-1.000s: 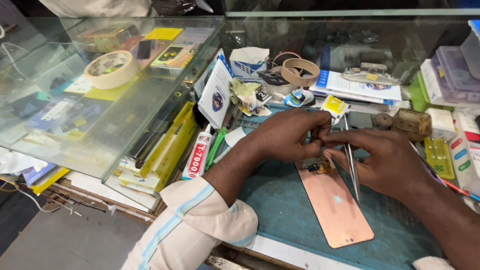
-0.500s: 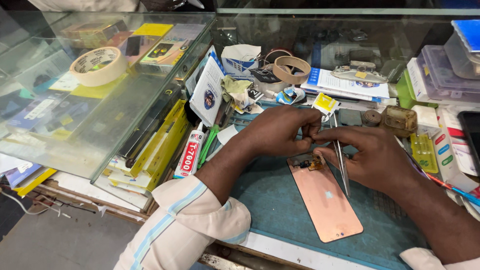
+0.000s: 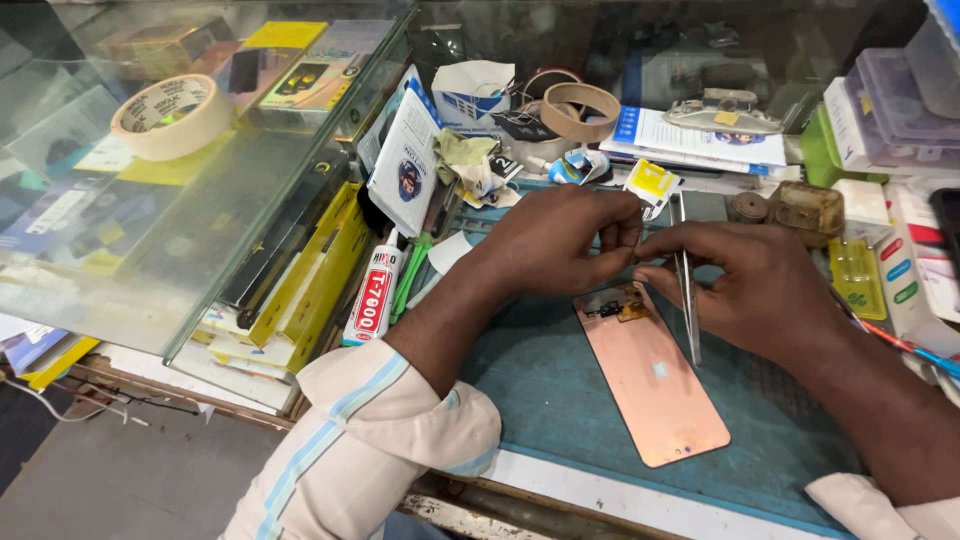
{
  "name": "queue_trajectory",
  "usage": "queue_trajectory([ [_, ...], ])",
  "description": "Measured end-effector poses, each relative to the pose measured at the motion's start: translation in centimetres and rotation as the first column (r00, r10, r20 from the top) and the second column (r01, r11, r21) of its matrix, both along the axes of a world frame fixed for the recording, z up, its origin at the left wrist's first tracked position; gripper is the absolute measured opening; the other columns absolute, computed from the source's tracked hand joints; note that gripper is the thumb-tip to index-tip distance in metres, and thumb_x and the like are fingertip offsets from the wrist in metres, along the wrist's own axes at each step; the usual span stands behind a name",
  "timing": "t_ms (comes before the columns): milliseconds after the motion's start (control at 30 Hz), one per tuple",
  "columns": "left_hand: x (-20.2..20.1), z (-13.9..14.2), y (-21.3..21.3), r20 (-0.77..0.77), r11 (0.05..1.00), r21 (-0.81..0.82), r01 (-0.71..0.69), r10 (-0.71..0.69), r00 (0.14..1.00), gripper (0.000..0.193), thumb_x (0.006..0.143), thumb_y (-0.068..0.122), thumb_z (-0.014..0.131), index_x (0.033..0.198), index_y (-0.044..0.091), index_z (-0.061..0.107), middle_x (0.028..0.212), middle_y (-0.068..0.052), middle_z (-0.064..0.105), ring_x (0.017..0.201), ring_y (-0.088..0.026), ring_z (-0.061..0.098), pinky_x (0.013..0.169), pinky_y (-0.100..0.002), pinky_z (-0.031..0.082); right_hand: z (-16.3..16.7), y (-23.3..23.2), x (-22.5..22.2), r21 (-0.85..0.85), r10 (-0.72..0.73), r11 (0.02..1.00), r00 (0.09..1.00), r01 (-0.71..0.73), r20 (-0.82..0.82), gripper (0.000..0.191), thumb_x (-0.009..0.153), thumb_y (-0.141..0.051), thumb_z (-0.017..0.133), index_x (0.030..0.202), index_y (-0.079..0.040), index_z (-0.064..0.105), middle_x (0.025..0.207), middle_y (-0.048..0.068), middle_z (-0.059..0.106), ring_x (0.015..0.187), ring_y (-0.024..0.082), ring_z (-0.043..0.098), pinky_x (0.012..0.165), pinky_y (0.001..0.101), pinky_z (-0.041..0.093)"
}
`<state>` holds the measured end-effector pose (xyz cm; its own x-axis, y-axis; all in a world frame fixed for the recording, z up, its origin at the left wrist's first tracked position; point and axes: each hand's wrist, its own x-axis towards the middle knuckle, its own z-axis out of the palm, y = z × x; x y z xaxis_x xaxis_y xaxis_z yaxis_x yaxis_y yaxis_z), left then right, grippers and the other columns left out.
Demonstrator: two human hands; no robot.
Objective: The person uses tweezers to carefully place and adjust small components on the back of a smartphone. They repeatedly pick up tiny parts and position them on the device's internal circuitry.
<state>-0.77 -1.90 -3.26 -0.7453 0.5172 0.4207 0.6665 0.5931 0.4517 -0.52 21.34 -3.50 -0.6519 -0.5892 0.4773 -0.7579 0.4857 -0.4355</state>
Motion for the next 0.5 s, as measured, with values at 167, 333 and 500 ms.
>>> queue_trajectory([
  [167, 0.03, 0.23, 0.25, 0.049, 0.999, -0.033, -0.025, 0.027, 0.998, 0.020, 0.082, 0.030, 0.073, 0.090, 0.014, 0.066, 0.078, -0.002, 0.076, 0.072, -0.025, 0.074, 0.061, -0.040, 0.053, -0.16, 0.07, -0.19, 0.017, -0.036, 0.999, 0.999, 0.036, 0.017, 0.032, 0.078, -0.026, 0.083, 0.106, -0.012, 0.076, 0.092, 0.005, 0.080, 0.065, 0.018, 0.076, 0.054, 0.0314, 0.058],
  [333, 0.29, 0.37, 0.53, 0.024, 0.998, -0.029, -0.048, 0.049, 0.999, 0.019, 0.083, 0.031, 0.071, 0.091, 0.014, 0.069, 0.079, -0.003, 0.076, 0.072, -0.026, 0.074, 0.061, -0.041, 0.053, -0.09, 0.16, -0.25, -0.014, -0.054, 0.999, 0.997, 0.053, -0.050, 0.031, 0.077, -0.026, 0.085, 0.103, -0.011, 0.077, 0.091, 0.005, 0.079, 0.064, 0.018, 0.075, 0.055, 0.0318, 0.056],
  [500, 0.31, 0.33, 0.57, 0.024, 0.992, -0.083, -0.100, 0.103, 0.994, 0.019, 0.084, 0.032, 0.069, 0.090, 0.015, 0.074, 0.079, -0.005, 0.077, 0.072, -0.027, 0.074, 0.061, -0.042, 0.053, 0.03, 0.12, -0.18, -0.009, -0.063, 0.998, 0.996, 0.062, -0.062, 0.029, 0.077, -0.026, 0.085, 0.101, -0.012, 0.077, 0.088, 0.004, 0.079, 0.062, 0.017, 0.074, 0.053, 0.0320, 0.055],
])
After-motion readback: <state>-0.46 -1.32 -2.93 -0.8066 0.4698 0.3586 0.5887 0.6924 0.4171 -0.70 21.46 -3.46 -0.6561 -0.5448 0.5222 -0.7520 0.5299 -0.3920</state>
